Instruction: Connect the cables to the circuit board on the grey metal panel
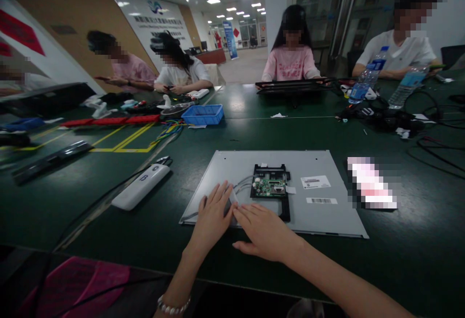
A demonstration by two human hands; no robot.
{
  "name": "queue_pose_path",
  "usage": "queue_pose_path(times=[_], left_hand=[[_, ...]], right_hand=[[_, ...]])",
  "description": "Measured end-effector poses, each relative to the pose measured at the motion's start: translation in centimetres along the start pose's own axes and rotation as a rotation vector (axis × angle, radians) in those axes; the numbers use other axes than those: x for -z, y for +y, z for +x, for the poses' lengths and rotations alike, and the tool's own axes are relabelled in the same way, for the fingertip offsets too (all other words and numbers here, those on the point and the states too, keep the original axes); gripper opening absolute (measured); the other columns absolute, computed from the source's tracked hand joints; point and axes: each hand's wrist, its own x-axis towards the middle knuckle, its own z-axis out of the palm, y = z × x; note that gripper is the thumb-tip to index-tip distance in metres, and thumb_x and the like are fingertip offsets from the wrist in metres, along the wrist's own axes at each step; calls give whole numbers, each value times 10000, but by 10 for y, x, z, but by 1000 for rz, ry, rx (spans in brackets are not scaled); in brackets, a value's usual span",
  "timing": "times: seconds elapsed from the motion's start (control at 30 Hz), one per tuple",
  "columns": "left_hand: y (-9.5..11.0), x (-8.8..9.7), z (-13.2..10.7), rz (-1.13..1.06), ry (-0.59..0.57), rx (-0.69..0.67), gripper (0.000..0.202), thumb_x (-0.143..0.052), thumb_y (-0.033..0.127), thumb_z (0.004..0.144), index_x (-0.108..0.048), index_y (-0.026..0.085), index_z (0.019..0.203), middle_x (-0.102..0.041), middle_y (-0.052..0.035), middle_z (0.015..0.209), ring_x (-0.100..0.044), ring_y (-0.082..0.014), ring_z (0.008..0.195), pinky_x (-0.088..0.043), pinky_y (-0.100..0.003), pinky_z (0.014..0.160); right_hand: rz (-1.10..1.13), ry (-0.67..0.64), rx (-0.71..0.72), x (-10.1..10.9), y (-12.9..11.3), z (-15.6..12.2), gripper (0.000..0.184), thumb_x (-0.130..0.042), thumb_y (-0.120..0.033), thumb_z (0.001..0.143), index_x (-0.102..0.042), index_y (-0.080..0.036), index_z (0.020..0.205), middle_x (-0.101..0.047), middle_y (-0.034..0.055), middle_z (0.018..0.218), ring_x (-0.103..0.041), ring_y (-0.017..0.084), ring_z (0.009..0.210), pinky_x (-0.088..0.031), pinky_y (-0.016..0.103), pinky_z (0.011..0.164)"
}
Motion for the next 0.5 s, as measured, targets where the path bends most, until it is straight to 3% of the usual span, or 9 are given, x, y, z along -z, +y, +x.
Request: queue_pose_path(times=[0.33,0.5], left_hand=[[0,-4,-2,-15,2,23,481,-372,352,910,-355,185,1361,-379,-105,1418,-286,-283,1327,-246,-551,1028],[1,0,0,-37,13,44,468,-408,376,895,-402,192,1325,-345,-111,1436,-264,-300,1330,-265,-557,1011]], right_hand=[[17,46,13,12,3,-4,560,-415,-422,894,-365,-119,1363,-483,132,1339,-435,220,1234,-312,393,1062],[36,253,-137,35,24,-13,428,-389,-368,911,-464,-190,1293,-556,86,1266,-501,215,1168,-395,423,994]])
